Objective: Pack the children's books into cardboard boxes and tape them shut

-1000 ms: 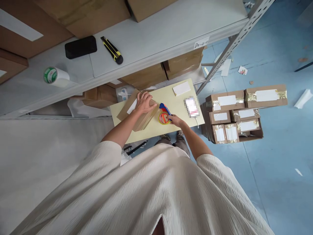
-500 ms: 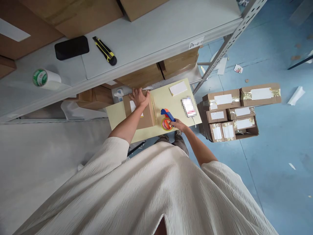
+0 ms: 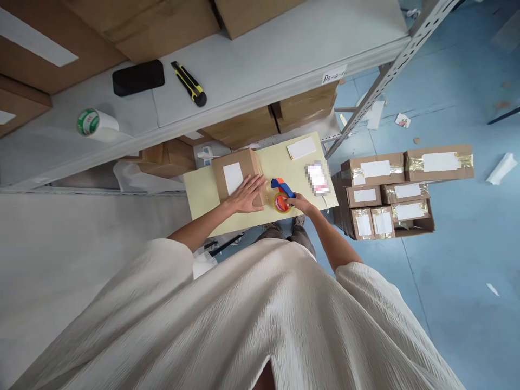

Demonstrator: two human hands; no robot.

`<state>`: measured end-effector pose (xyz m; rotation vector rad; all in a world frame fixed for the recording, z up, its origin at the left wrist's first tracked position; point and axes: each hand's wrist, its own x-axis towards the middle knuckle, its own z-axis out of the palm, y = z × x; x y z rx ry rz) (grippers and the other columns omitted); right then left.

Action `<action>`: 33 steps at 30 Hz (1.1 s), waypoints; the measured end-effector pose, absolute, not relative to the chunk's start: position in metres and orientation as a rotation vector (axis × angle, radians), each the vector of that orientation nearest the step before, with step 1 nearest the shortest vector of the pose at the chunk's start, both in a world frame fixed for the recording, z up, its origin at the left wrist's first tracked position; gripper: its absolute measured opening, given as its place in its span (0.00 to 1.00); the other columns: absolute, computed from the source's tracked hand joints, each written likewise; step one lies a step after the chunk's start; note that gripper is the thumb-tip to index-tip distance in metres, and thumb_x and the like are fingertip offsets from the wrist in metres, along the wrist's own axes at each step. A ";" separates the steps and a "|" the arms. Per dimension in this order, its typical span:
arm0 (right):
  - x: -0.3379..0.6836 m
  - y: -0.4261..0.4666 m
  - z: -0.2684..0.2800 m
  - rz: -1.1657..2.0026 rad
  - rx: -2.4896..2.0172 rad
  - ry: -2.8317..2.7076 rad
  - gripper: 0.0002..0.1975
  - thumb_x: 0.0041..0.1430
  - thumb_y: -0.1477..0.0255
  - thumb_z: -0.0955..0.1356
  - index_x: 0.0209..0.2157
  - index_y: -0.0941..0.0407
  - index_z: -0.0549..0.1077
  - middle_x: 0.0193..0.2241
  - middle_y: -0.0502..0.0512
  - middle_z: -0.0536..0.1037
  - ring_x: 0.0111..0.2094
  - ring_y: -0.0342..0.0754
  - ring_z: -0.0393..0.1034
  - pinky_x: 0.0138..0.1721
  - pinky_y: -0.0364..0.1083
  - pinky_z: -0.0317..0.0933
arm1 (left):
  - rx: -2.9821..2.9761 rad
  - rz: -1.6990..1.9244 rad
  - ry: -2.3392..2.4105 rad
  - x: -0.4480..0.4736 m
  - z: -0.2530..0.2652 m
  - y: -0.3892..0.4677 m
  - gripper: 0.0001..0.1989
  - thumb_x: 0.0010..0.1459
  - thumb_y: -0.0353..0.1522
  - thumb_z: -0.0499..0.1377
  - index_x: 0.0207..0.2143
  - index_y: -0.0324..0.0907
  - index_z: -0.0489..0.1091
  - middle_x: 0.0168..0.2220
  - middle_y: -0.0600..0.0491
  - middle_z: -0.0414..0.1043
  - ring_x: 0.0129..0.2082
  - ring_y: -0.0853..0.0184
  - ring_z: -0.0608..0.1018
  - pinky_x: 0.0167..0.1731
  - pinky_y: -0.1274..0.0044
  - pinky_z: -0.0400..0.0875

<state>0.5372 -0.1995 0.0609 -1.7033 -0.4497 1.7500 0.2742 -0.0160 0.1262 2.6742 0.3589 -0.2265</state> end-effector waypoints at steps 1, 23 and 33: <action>0.537 -0.198 0.060 1.754 -1.696 -0.453 0.26 0.41 0.55 0.80 0.41 0.53 0.79 0.35 0.53 0.79 0.41 0.53 0.70 0.42 0.50 0.61 | 2.685 -0.223 0.385 0.275 0.125 -0.018 0.61 0.67 0.60 0.62 0.87 0.38 0.41 0.87 0.37 0.42 0.87 0.44 0.46 0.85 0.51 0.32; 0.552 -0.203 0.068 1.861 -1.694 -0.552 0.24 0.43 0.58 0.80 0.42 0.54 0.82 0.37 0.56 0.82 0.43 0.55 0.72 0.42 0.49 0.61 | 2.191 0.070 1.677 0.318 0.124 0.022 0.52 0.71 0.54 0.57 0.86 0.39 0.46 0.87 0.39 0.42 0.87 0.45 0.39 0.84 0.45 0.35; 0.537 -0.197 0.069 1.841 -1.672 -0.517 0.26 0.44 0.55 0.80 0.42 0.53 0.80 0.35 0.54 0.80 0.41 0.53 0.71 0.41 0.49 0.61 | 1.983 0.292 1.929 0.348 0.121 0.039 0.43 0.77 0.53 0.49 0.85 0.43 0.51 0.86 0.36 0.45 0.87 0.42 0.40 0.80 0.34 0.36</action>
